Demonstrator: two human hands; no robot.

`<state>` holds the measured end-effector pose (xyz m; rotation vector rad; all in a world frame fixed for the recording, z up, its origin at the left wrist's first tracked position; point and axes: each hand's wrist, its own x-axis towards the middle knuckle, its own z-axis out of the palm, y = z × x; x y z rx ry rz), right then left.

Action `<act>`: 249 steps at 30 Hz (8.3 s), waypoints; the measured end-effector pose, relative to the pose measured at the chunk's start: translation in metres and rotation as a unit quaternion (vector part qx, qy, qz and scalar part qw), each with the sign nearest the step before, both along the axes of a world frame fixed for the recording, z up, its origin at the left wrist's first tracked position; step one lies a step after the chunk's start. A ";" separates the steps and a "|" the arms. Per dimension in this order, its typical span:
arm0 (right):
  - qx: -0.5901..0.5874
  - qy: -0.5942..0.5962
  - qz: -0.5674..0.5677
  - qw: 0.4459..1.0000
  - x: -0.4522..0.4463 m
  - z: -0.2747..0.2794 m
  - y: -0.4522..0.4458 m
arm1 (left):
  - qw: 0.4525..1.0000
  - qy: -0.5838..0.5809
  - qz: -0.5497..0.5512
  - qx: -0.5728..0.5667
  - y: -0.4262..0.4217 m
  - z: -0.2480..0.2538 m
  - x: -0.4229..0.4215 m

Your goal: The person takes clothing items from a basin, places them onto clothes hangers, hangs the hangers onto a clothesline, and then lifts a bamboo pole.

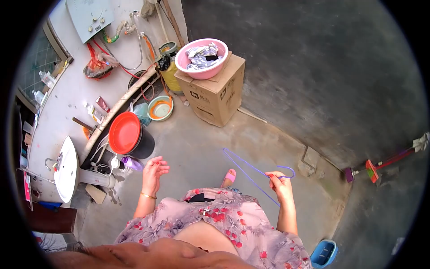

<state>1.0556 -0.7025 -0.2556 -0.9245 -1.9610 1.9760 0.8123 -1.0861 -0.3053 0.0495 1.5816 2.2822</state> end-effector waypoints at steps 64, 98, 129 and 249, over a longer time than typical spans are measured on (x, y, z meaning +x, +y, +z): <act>0.104 0.079 -0.072 0.989 -0.475 0.187 0.144 | 0.898 0.306 -0.310 0.066 0.354 0.288 -0.625; 0.275 0.170 -0.234 0.917 -0.399 0.339 0.173 | 0.785 0.288 -0.513 0.191 0.445 0.386 -0.553; 0.123 0.186 -0.368 0.903 -0.070 0.278 0.138 | 0.542 0.429 -0.722 0.035 0.541 0.211 0.008; 0.246 -0.035 -0.503 0.828 -0.022 0.300 0.182 | 0.255 0.796 -0.544 -0.077 0.732 0.403 0.099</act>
